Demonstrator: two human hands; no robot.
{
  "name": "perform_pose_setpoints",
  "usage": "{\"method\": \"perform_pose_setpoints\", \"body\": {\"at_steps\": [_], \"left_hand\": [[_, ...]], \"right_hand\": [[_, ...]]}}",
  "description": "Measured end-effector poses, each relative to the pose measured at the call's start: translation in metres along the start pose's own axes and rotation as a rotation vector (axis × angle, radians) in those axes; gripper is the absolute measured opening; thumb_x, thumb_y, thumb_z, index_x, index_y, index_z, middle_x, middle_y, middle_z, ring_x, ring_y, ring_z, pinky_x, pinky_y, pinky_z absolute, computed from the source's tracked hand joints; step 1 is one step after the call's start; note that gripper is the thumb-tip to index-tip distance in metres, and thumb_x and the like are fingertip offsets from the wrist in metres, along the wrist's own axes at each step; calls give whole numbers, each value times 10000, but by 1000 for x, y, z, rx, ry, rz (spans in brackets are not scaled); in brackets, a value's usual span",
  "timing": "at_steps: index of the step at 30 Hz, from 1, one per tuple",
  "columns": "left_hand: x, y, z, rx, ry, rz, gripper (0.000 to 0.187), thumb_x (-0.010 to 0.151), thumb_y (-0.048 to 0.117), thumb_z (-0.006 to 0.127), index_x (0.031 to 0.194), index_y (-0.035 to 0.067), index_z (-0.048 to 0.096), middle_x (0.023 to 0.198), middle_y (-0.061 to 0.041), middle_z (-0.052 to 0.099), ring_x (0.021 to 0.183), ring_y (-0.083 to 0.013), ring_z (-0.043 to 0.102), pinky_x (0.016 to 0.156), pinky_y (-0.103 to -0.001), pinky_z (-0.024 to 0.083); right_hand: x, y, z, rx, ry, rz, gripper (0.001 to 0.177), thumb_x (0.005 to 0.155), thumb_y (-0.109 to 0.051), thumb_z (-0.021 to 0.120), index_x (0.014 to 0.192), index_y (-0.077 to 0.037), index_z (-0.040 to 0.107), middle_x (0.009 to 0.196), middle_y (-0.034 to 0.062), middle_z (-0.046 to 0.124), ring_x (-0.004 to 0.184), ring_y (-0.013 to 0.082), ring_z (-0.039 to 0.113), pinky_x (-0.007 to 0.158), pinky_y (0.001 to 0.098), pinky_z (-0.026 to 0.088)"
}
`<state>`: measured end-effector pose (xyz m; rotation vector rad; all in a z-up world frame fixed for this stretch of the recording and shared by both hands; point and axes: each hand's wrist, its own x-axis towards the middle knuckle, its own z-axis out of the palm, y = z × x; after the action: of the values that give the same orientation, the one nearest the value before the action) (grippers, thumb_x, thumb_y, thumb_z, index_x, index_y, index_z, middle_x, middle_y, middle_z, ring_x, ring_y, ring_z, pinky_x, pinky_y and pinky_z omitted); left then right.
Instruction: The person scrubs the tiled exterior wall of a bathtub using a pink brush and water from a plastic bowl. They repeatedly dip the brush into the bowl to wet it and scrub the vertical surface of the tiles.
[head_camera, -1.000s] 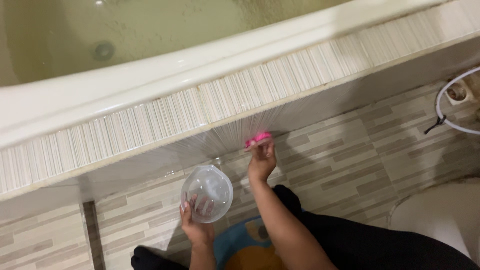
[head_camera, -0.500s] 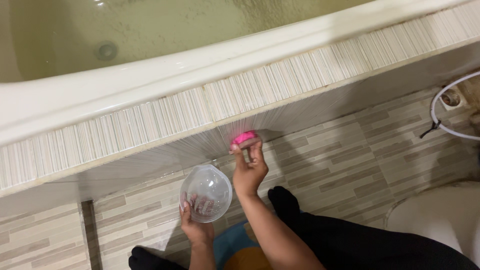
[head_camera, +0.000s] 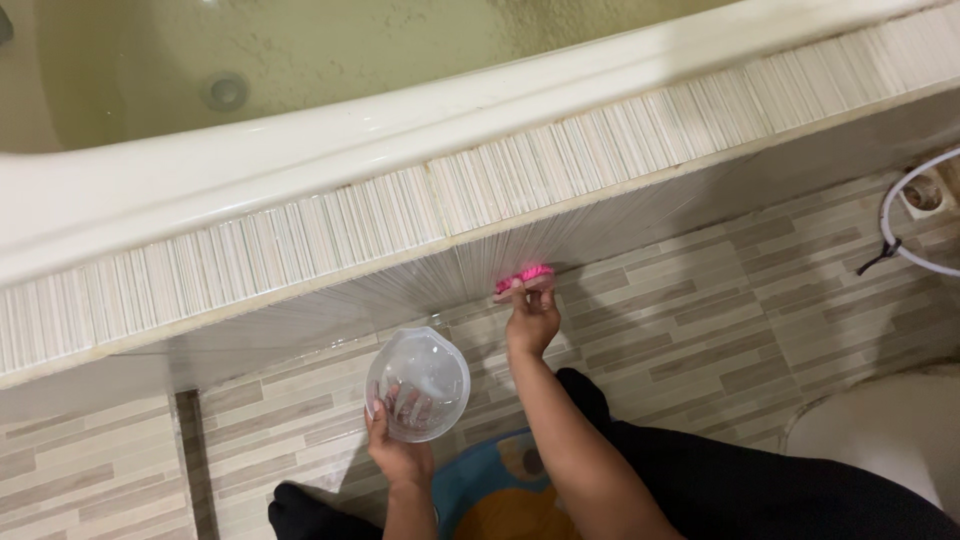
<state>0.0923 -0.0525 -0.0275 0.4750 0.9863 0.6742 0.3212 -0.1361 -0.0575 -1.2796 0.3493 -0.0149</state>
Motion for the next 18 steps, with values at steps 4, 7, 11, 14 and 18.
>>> {"method": "perform_pose_setpoints", "body": {"at_steps": [4, 7, 11, 14, 18], "left_hand": [[-4, 6, 3, -3, -35, 26, 650, 973, 394, 520, 1551, 134, 376, 1395, -102, 517, 1242, -337, 545, 1011, -570, 461], [-8, 6, 5, -2, -36, 33, 662, 981, 393, 523, 1567, 130, 368, 1396, -115, 497, 1252, -333, 532, 1020, -570, 461], [-10, 6, 8, -3, -9, -2, 671, 961, 389, 520, 1564, 140, 361, 1391, -104, 503, 1229, -344, 535, 1002, -576, 471], [-7, 5, 8, 2, 4, 1, 675, 955, 385, 518, 1570, 152, 365, 1382, -108, 503, 1217, -353, 539, 1001, -569, 465], [-1, 4, 0, 3, 21, 6, 673, 966, 388, 526, 1570, 135, 373, 1402, -109, 498, 1240, -351, 526, 1028, -559, 446]], "right_hand": [[-31, -30, 19, 83, -65, 85, 299, 904, -2, 722, 1190, -5, 636, 1044, 68, 700, 879, 172, 717, 768, 348, 618], [-64, -43, 33, 6, -151, 39, 226, 910, -37, 745, 1119, -28, 659, 1026, 42, 734, 867, 158, 730, 804, 330, 630], [-85, -40, 34, -23, -308, -208, 180, 973, -46, 758, 1113, 15, 662, 1054, 84, 729, 995, 170, 705, 977, 317, 572], [-70, -36, 29, -196, -165, -149, 330, 922, -59, 778, 1219, -10, 641, 1111, 59, 730, 1048, 133, 699, 979, 289, 561], [-45, -16, 14, -162, -152, -209, 434, 916, -40, 733, 1319, 10, 581, 1175, 59, 724, 1066, 117, 680, 945, 274, 552]]}}
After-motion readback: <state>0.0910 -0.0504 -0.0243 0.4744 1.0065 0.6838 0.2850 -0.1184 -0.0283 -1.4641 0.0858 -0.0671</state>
